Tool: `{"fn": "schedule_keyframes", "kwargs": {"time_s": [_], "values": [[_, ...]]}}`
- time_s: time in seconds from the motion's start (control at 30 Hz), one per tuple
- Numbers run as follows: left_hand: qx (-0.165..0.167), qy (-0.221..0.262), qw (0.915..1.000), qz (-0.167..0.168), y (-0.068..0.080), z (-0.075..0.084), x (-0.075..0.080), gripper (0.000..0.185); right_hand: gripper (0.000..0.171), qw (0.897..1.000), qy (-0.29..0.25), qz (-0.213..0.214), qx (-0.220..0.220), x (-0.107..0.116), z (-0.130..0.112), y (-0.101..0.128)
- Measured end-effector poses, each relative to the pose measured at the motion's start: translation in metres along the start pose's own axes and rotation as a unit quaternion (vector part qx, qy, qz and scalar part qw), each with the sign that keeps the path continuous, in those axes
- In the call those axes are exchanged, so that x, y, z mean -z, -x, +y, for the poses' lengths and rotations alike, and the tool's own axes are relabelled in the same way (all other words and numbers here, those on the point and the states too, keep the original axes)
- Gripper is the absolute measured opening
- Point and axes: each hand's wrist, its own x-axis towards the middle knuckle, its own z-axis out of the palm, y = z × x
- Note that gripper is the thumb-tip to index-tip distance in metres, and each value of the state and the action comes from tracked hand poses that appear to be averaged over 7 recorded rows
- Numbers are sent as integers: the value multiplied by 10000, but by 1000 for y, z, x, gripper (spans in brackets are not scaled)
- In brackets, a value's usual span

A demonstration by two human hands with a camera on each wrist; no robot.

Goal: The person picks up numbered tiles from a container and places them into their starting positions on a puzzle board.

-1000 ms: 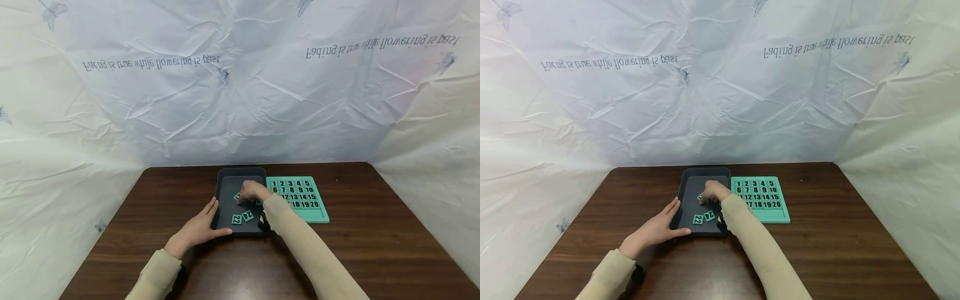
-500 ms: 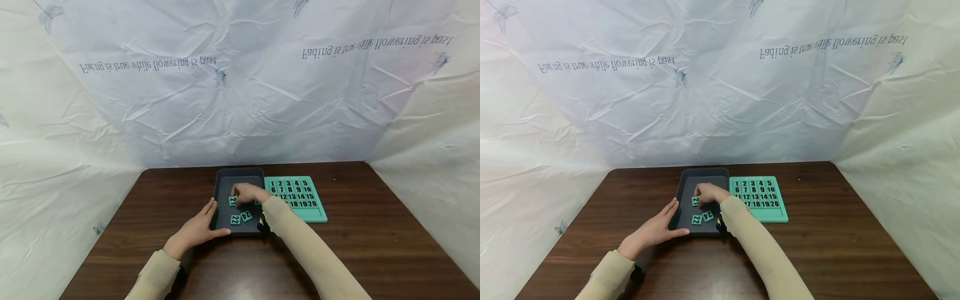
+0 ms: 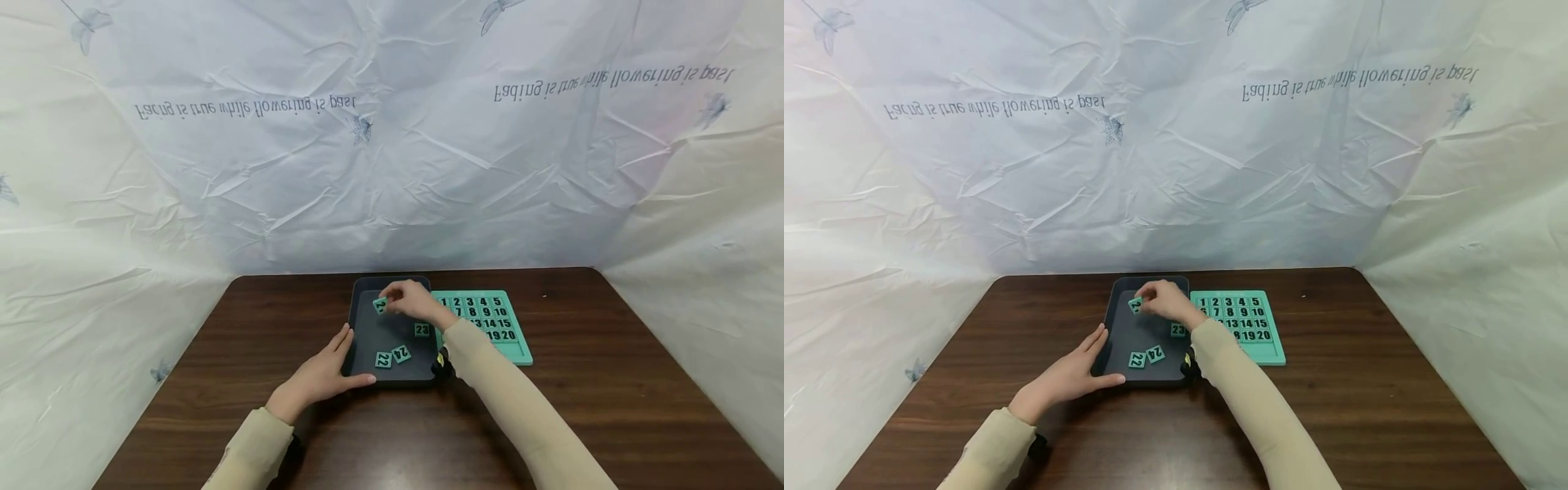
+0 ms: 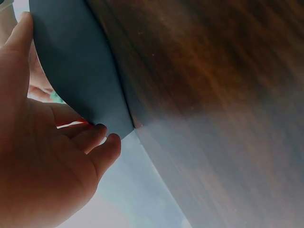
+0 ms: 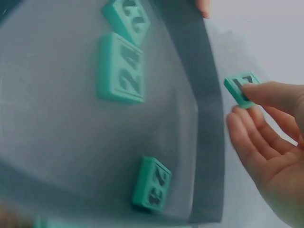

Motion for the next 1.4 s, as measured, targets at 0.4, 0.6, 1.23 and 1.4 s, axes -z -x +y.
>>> {"fn": "schedule_keyframes", "kwargs": {"time_s": [0.4, 0.6, 1.23, 1.4], "values": [[-57, -41, 10000, 24, -1, -3, -3, 115, 34, 9961, -354, 797, 108, 58, 6, 37], [-46, -83, 9999, 53, -1, -5, -4, 116, 29, 9953, -27, 964, -87, 77, 28, 58], [-2, -56, 10000, 17, -1, -4, -6, 116, 25, 9971, 295, -693, -64, 70, 76, 100], [-10, -34, 10000, 9, -1, -4, -5, 115, 23, 9951, 506, -823, 191, 64, 75, 102]]}}
